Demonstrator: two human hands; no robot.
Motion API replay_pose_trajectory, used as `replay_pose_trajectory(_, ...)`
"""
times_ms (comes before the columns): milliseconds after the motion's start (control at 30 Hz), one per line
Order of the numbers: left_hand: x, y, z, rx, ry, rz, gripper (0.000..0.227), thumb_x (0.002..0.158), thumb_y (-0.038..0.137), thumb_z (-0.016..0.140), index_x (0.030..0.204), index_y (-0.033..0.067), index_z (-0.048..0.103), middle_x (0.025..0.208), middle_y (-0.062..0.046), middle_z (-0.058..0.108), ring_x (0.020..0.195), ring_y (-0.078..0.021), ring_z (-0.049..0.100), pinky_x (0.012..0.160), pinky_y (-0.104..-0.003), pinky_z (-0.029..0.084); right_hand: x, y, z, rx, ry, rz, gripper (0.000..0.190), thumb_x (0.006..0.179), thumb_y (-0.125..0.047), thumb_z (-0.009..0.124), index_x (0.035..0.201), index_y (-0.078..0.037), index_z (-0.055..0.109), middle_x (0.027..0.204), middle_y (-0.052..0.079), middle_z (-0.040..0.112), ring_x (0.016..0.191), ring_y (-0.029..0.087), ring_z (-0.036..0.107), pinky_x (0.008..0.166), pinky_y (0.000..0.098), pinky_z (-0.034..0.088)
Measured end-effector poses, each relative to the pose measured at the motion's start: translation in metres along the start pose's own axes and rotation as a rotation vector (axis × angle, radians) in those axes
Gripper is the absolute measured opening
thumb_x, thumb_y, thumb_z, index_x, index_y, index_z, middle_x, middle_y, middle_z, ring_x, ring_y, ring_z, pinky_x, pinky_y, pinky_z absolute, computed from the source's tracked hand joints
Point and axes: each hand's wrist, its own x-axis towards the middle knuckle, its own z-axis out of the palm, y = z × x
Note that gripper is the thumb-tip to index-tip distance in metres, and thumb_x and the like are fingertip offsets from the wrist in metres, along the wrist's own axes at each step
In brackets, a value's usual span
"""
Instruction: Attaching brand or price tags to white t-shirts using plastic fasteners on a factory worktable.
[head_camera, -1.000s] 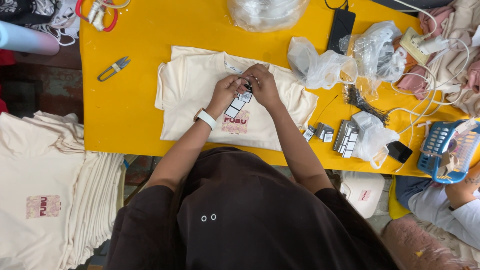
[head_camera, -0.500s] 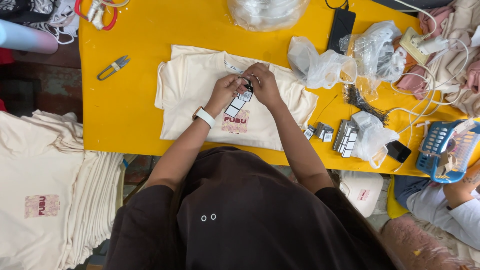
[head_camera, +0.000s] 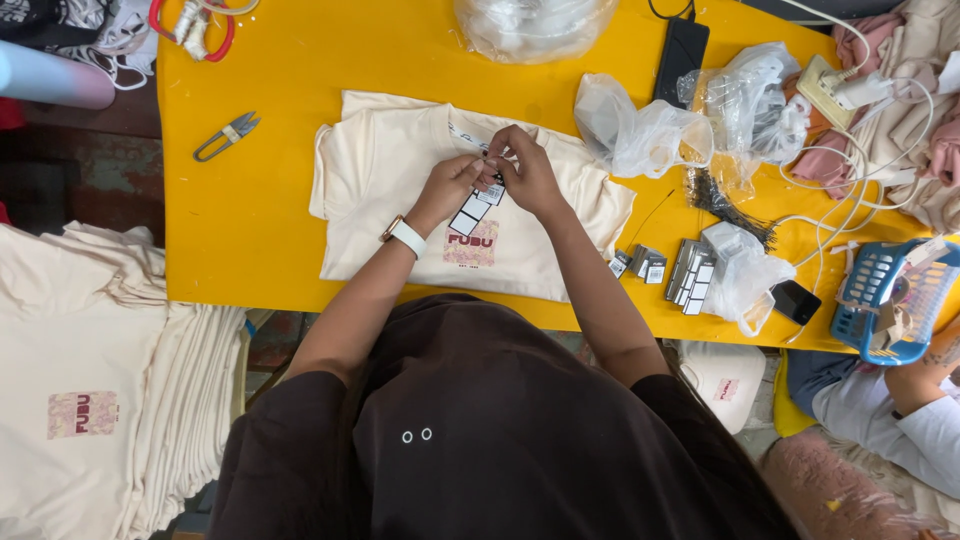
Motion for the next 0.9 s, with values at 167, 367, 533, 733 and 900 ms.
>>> replay_pose_trajectory(167, -0.003, -0.004, -0.004, 0.034, -0.054, -0.021, 0.026, 0.108, 0.020, 0.053, 0.099, 0.0104, 0.075, 0.085, -0.003, 0.074, 0.084, -0.0106, 0.072, 0.071, -0.021, 0.054, -0.006, -0.002, 0.003, -0.007, -0.060, 0.021, 0.020, 0.091, 0.002, 0.075, 0.100, -0.007, 0.059, 0.089, 0.011, 0.073, 0.084, 0.032, 0.066, 0.082, 0.0432, 0.054)
replay_pose_trajectory(367, -0.010, 0.004, -0.009, 0.098, -0.075, -0.122, 0.025, 0.104, 0.022, 0.055, 0.099, 0.0121, 0.077, 0.085, -0.005, 0.076, 0.083, -0.0125, 0.076, 0.071, -0.025, 0.058, -0.016, 0.007, 0.016, -0.012, -0.080, 0.048, 0.023, 0.092, 0.006, 0.071, 0.096, -0.006, 0.052, 0.088, 0.014, 0.071, 0.081, 0.033, 0.067, 0.080, 0.0432, 0.054)
replay_pose_trajectory(533, 0.004, -0.032, -0.019, 0.109, -0.037, -0.160, 0.026, 0.104, 0.029, 0.057, 0.113, 0.0116, 0.075, 0.090, -0.003, 0.075, 0.084, -0.0127, 0.075, 0.071, -0.026, 0.058, -0.013, 0.007, 0.027, -0.155, -0.034, 0.066, 0.022, 0.089, 0.003, 0.075, 0.097, -0.007, 0.057, 0.086, 0.017, 0.068, 0.083, 0.041, 0.068, 0.077, 0.0506, 0.053)
replay_pose_trajectory(733, -0.003, -0.004, -0.030, 0.450, 0.325, 0.282, 0.014, 0.095, 0.015, 0.070, 0.108, 0.0113, 0.070, 0.095, -0.010, 0.067, 0.083, -0.0292, 0.070, 0.076, -0.039, 0.056, -0.078, 0.002, 0.021, -0.294, 0.511, 0.155, 0.025, 0.097, -0.008, 0.074, 0.120, -0.011, 0.065, 0.130, 0.015, 0.063, 0.125, 0.039, 0.055, 0.106, 0.0522, 0.045)
replay_pose_trajectory(900, 0.000, -0.013, -0.094, 0.428, 0.449, 0.511, 0.025, 0.097, -0.003, 0.065, 0.121, 0.0053, 0.063, 0.116, -0.015, 0.060, 0.105, -0.0343, 0.064, 0.095, -0.043, 0.050, -0.208, 0.046, -0.053, -0.641, 0.568, 0.664, 0.026, 0.098, -0.012, 0.070, 0.124, -0.017, 0.068, 0.136, 0.010, 0.061, 0.125, 0.040, 0.055, 0.100, 0.0630, 0.044)
